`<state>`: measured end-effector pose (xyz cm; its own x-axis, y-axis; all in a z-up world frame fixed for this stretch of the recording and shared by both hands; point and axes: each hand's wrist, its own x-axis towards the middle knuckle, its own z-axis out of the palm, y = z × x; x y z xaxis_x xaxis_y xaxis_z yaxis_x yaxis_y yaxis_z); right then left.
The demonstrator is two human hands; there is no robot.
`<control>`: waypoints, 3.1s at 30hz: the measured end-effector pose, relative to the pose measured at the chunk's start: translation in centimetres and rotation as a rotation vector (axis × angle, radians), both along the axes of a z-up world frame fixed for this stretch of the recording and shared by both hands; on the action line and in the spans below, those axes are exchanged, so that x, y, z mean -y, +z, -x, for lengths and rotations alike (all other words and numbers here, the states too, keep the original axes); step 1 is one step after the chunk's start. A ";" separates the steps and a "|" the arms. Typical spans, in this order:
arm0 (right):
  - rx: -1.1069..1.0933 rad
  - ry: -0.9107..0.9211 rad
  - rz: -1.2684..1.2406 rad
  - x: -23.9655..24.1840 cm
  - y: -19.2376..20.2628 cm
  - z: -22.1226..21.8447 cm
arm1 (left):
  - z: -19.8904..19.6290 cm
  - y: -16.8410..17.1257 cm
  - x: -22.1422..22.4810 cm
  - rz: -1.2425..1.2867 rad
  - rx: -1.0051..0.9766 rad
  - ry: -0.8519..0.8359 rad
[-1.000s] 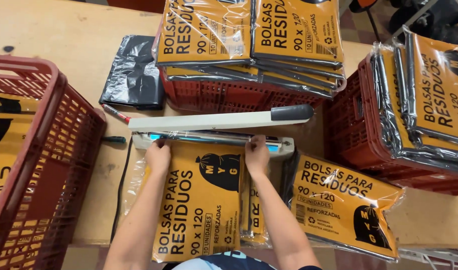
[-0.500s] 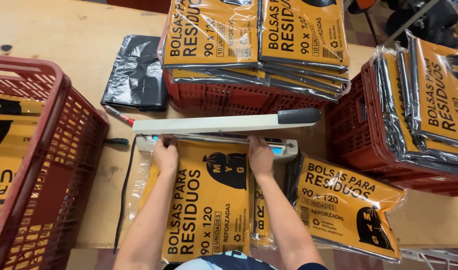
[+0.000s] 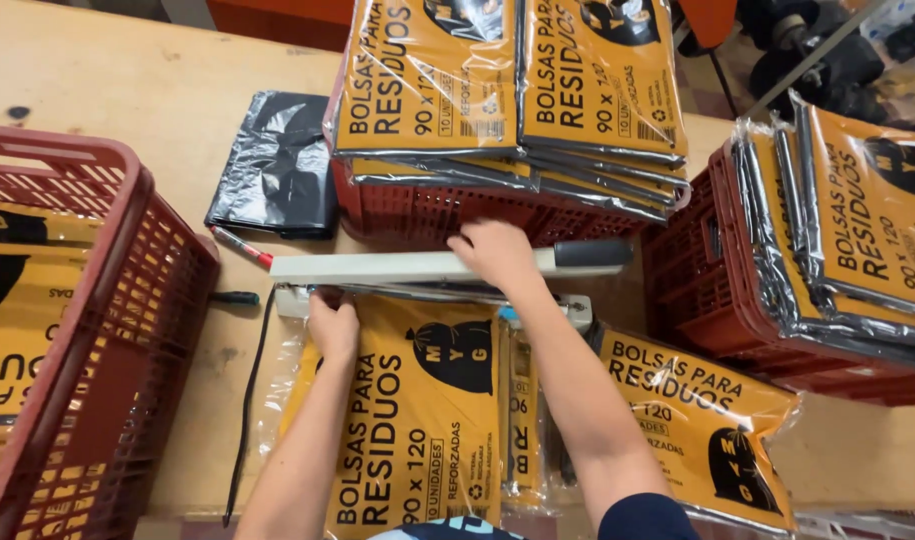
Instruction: Using a manual heat sealer to close plastic bags and then placing them into a storage crate.
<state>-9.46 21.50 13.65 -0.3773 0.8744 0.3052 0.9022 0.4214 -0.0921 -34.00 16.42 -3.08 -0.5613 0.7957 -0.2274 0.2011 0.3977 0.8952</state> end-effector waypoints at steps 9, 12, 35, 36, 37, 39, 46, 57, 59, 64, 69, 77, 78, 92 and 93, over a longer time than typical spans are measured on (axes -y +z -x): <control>-0.085 -0.239 0.659 0.6 -4.5 -0.9 | 0.7 0.6 0.3 0.002 0.075 0.001; -0.049 -0.301 0.679 -0.1 -5.3 -0.6 | 1.1 1.1 0.5 0.005 0.089 -0.037; -0.030 -0.303 0.663 1.0 -5.0 -0.1 | 1.0 11.3 8.7 0.388 0.113 -0.491; -0.026 -0.306 0.666 1.0 -5.0 -0.1 | 0.9 11.5 8.7 0.388 0.109 -0.492; -0.022 -0.309 0.669 1.0 -5.0 0.0 | 0.8 11.7 8.7 0.389 0.105 -0.494; -0.018 -0.313 0.668 0.7 -5.6 -0.3 | 0.6 12.6 8.9 0.391 0.106 -0.491; -0.020 -0.322 0.657 0.8 -5.5 -0.3 | 0.2 12.6 9.2 0.389 0.049 -0.488; -0.117 -0.304 0.598 1.1 -5.4 -1.0 | -0.3 11.4 9.7 0.365 -0.014 -0.501; -0.212 -0.281 0.543 0.1 -4.2 -1.3 | -0.5 12.5 9.9 0.342 -0.017 -0.495; -0.841 0.051 0.362 3.7 6.0 -0.5 | -0.3 12.4 11.4 0.009 0.128 -0.433; -0.512 0.202 0.373 10.2 7.8 -2.0 | -0.3 12.3 13.1 -0.196 0.159 -0.474; -0.277 0.071 0.440 22.0 4.9 -6.5 | -3.2 18.8 14.8 -0.484 0.145 -0.829; -0.412 0.040 0.481 23.7 5.1 -7.0 | -3.6 18.9 14.3 -0.426 0.023 -0.965; -1.378 -0.927 -0.118 38.9 -6.2 -34.2 | -22.2 18.7 13.6 0.048 0.558 -1.097; -1.437 -0.970 -0.115 38.3 -6.7 -34.8 | -24.4 17.4 13.4 0.113 0.545 -1.080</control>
<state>25.32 -16.79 6.91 0.8339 0.5511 -0.0295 0.0424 -0.1173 -0.9922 -9.62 3.06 14.30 0.5693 0.7550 -0.3254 0.0854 0.3394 0.9368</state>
